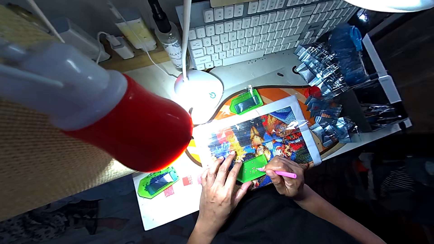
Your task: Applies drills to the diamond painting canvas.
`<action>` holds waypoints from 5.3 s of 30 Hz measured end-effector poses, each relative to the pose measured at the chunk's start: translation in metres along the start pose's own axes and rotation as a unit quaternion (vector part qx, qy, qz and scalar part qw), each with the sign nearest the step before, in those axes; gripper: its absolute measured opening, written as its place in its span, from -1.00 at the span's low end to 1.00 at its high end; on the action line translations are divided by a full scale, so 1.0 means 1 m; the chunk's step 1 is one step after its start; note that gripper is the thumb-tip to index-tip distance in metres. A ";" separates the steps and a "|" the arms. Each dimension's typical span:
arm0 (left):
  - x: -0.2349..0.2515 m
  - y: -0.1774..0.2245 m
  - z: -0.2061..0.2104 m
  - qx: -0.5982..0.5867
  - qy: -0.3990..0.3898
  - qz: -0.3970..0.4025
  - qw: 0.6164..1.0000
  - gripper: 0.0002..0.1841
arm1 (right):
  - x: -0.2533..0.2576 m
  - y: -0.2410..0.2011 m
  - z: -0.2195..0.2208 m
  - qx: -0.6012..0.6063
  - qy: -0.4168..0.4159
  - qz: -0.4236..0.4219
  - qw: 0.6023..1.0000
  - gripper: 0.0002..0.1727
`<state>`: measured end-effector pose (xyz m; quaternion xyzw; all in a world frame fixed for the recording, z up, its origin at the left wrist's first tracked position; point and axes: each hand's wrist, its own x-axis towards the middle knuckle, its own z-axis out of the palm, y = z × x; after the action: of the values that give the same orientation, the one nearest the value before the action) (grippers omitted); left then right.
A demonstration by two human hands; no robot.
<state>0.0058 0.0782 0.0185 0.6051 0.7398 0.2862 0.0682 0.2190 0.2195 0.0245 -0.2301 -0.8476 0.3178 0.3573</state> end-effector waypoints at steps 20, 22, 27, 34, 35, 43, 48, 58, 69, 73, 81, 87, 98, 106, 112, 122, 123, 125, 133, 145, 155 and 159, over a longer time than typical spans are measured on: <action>0.001 0.000 -0.001 0.004 -0.002 -0.003 1.000 -0.37 | 0.034 0.005 -0.012 -0.035 0.065 0.087 0.994 -0.66; 0.001 0.000 -0.001 0.004 -0.002 -0.004 1.000 -0.37 | 0.036 0.005 -0.009 -0.041 0.061 0.081 0.994 -0.66; 0.001 0.000 -0.001 0.003 -0.001 -0.003 1.000 -0.36 | 0.037 0.005 -0.007 -0.046 0.045 0.076 0.995 -0.65; 0.001 0.001 -0.001 0.003 -0.004 -0.003 1.000 -0.37 | 0.038 0.007 -0.005 -0.069 0.025 0.073 0.995 -0.67; 0.001 0.001 -0.001 0.003 -0.003 -0.004 1.000 -0.37 | 0.037 0.007 -0.004 -0.075 0.024 0.069 0.994 -0.68; 0.000 0.000 0.001 0.009 -0.003 -0.005 1.000 -0.36 | 0.034 0.007 -0.008 -0.048 0.040 0.068 0.996 -0.68; -0.001 -0.001 0.002 0.010 -0.003 -0.001 1.000 -0.37 | 0.014 0.003 -0.015 0.002 0.046 0.054 0.997 -0.65; 0.000 -0.001 0.002 0.012 -0.004 -0.005 1.000 -0.35 | 0.001 -0.001 -0.007 0.009 -0.010 -0.009 1.000 -0.62; 0.000 -0.001 0.001 0.009 0.001 -0.004 1.000 -0.37 | 0.004 -0.002 -0.008 0.022 -0.014 0.006 1.000 -0.64; 0.000 -0.001 0.001 0.006 0.000 -0.002 1.000 -0.38 | 0.021 -0.002 -0.017 0.032 0.041 0.059 0.997 -0.66; 0.000 0.000 0.001 0.007 0.004 -0.006 1.000 -0.38 | 0.039 0.007 -0.010 -0.053 0.046 0.066 0.995 -0.65; 0.000 0.001 0.001 0.004 -0.003 -0.009 1.000 -0.39 | 0.038 0.010 -0.008 -0.063 0.028 0.072 0.995 -0.66; 0.000 -0.001 0.002 0.005 -0.002 -0.005 1.000 -0.36 | 0.038 0.010 -0.014 -0.006 0.065 0.093 0.994 -0.69; -0.001 -0.001 0.003 0.009 -0.003 -0.005 1.000 -0.36 | 0.008 -0.001 -0.012 0.020 0.038 0.021 0.999 -0.66; -0.001 -0.001 0.003 0.015 -0.001 -0.008 1.000 -0.36 | 0.001 -0.001 -0.002 0.011 0.004 -0.015 1.000 -0.63; 0.001 0.000 0.001 0.004 0.003 -0.006 1.000 -0.36 | 0.003 -0.003 0.000 -0.018 -0.034 -0.013 0.999 -0.62; 0.001 0.001 0.001 0.006 0.002 -0.007 1.000 -0.36 | 0.003 -0.003 0.000 -0.020 -0.034 -0.017 0.999 -0.62; 0.001 0.000 0.002 0.011 -0.001 -0.006 1.000 -0.36 | 0.003 -0.003 0.000 -0.006 -0.026 -0.014 1.000 -0.62; 0.001 0.002 -0.001 -0.001 0.000 -0.008 1.000 -0.37 | 0.032 -0.002 -0.016 0.014 0.053 0.090 0.994 -0.66; 0.000 0.002 -0.001 0.003 -0.006 -0.009 1.000 -0.35 | 0.041 0.008 -0.009 -0.056 0.043 0.094 0.993 -0.68; -0.002 -0.002 0.002 0.009 -0.005 -0.008 1.000 -0.34 | 0.041 0.010 -0.009 -0.031 0.050 0.105 0.993 -0.68; -0.002 -0.003 0.002 0.010 0.000 -0.008 1.000 -0.34 | 0.045 0.002 -0.027 0.014 0.125 0.113 0.986 -0.71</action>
<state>0.0049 0.0767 0.0146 0.5998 0.7474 0.2784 0.0645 0.2107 0.2589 0.0581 -0.3573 -0.7601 0.3369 0.4255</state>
